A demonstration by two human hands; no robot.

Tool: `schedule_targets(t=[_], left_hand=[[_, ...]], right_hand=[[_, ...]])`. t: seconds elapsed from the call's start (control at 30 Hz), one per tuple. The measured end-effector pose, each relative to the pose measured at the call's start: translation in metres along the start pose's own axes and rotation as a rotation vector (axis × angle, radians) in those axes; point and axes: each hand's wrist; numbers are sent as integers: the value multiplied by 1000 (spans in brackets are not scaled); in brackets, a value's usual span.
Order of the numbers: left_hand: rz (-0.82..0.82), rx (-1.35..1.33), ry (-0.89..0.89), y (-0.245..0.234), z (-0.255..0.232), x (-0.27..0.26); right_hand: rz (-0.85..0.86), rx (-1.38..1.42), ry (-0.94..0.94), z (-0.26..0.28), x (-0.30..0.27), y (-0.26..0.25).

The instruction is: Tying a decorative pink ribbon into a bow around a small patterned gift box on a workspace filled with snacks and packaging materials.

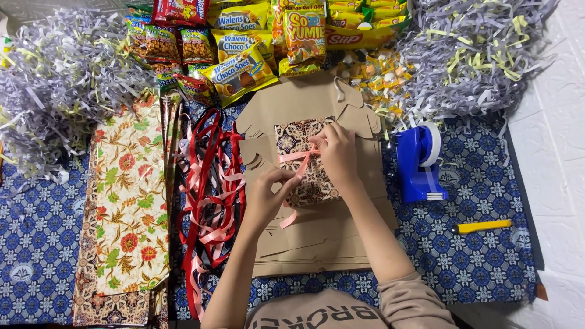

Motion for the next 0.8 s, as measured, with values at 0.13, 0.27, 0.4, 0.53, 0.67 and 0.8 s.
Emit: schedule_targets(t=[0.13, 0.27, 0.4, 0.53, 0.67, 0.8], left_hand=[[47, -97, -11, 0, 4, -3], [67, -214, -23, 1, 10, -3], [51, -242, 17, 1, 17, 7], [22, -363, 37, 9, 12, 17], [-2, -477, 58, 19, 0, 27], [-71, -662, 51, 29, -7, 29]], right_hand=[[5, 11, 10, 2, 2, -3], [10, 23, 25, 5, 3, -6], [20, 23, 28, 6, 3, -6], [35, 20, 41, 3, 1, -4], [59, 61, 63, -8, -2, 3], [106, 114, 108, -3, 0, -2]])
Point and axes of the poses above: each hand's wrist, its own x-axis towards the middle knuckle, its own y-axis out of the palm, z = x × y, and after that the axes turned 8 degrees about -z, right-handed
